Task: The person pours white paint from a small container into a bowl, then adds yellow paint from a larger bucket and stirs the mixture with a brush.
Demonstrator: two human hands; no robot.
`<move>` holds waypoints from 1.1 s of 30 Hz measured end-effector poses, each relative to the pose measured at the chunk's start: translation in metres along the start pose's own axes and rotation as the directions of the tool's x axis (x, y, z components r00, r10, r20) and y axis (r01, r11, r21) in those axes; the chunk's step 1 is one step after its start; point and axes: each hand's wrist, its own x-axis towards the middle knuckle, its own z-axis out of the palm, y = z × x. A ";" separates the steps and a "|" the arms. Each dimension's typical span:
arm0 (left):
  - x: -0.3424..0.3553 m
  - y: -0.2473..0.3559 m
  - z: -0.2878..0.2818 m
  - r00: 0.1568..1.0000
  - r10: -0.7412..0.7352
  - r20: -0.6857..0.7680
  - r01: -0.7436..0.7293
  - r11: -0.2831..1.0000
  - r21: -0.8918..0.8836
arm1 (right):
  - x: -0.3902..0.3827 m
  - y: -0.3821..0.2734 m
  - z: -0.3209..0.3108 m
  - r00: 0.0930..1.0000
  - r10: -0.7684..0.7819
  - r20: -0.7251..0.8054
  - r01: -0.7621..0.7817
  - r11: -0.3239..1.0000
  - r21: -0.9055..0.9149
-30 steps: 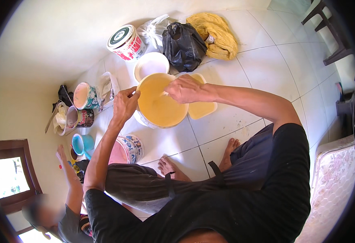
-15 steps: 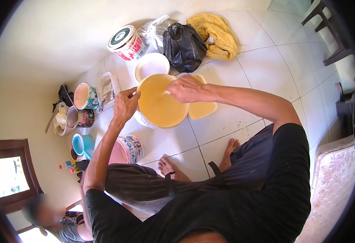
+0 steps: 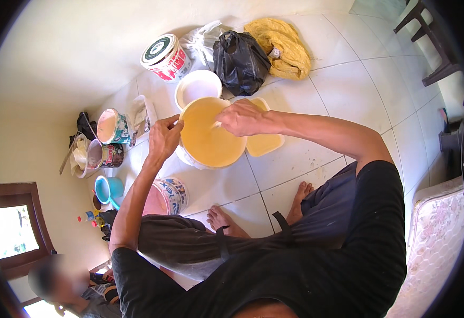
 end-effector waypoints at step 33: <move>0.002 -0.005 0.001 1.000 0.014 0.004 -0.014 1.000 -0.026 | 0.000 0.011 -0.014 0.992 -0.033 0.118 0.045 0.994 -0.100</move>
